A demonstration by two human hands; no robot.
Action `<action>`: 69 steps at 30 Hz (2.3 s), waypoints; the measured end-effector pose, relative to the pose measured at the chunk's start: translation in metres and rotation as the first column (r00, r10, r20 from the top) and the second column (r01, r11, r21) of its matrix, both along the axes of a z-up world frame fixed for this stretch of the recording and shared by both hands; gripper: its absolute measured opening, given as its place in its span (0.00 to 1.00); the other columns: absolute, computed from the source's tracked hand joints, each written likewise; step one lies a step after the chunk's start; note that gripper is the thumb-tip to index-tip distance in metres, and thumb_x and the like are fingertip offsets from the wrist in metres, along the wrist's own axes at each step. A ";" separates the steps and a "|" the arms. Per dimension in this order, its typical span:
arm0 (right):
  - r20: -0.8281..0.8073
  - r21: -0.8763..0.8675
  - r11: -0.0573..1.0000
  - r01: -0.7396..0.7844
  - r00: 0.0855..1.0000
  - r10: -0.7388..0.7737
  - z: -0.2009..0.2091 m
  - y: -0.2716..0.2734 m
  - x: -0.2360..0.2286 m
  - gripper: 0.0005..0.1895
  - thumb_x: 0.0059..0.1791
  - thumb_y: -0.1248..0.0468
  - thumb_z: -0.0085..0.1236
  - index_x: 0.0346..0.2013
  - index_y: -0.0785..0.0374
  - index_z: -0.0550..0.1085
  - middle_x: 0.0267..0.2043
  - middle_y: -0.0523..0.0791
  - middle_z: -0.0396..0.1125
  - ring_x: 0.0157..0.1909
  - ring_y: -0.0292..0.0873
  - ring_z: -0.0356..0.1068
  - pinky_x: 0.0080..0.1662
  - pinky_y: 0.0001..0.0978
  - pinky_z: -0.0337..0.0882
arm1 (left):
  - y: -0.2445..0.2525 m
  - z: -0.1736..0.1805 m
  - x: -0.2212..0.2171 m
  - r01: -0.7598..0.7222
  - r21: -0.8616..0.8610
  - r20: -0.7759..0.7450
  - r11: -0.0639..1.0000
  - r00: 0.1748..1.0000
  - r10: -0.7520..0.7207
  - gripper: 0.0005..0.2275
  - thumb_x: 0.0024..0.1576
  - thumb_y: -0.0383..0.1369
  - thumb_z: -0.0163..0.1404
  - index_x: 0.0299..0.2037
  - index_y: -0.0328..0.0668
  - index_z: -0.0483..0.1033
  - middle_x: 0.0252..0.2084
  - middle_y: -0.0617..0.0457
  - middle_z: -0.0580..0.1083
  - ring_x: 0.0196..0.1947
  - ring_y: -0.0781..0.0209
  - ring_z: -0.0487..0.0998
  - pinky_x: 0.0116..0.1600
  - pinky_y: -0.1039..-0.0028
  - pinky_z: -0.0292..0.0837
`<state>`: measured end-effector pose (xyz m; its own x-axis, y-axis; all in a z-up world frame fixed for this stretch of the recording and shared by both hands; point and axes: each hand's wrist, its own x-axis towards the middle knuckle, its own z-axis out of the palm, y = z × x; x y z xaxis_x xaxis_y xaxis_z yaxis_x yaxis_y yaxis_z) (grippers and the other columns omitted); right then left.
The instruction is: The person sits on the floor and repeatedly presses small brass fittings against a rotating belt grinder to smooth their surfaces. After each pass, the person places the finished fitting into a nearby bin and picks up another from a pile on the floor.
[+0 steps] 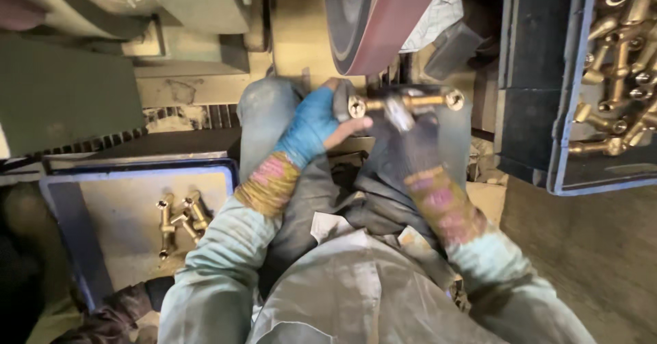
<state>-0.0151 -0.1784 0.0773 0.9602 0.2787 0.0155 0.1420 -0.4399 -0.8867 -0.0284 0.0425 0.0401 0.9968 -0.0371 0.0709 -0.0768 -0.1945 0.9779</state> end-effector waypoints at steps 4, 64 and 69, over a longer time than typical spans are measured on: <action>-0.132 0.361 0.919 0.159 0.984 -0.119 0.027 -0.009 -0.019 0.18 0.51 0.62 0.64 0.49 0.71 0.70 0.46 0.52 0.70 0.47 0.50 0.71 0.49 0.43 0.72 | 0.001 -0.010 -0.021 0.081 -0.212 -0.100 0.974 0.990 -0.104 0.22 0.60 0.45 0.60 0.48 0.27 0.74 0.39 0.46 0.76 0.41 0.57 0.77 0.49 0.67 0.74; 0.073 -0.272 0.962 -0.041 0.995 0.063 -0.029 0.002 0.039 0.15 0.52 0.63 0.59 0.51 0.66 0.72 0.48 0.50 0.68 0.48 0.51 0.69 0.51 0.47 0.69 | -0.014 -0.041 0.048 -0.117 -0.429 -0.615 0.896 0.764 -0.194 0.12 0.58 0.38 0.60 0.33 0.34 0.77 0.22 0.56 0.73 0.19 0.68 0.71 0.25 0.75 0.66; 0.193 -0.090 0.994 0.058 0.980 -0.040 0.023 0.017 -0.004 0.15 0.52 0.64 0.59 0.52 0.66 0.73 0.48 0.49 0.67 0.48 0.51 0.68 0.51 0.47 0.69 | 0.008 -0.009 0.027 0.030 -0.622 -0.478 0.782 0.777 -0.410 0.17 0.54 0.39 0.61 0.47 0.36 0.76 0.25 0.57 0.72 0.21 0.68 0.71 0.26 0.75 0.66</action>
<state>-0.0194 -0.1609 0.1008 0.9546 0.2407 0.1755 0.2808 -0.5310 -0.7995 -0.0013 0.0510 0.0315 0.8178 -0.4045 -0.4094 0.5496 0.3377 0.7642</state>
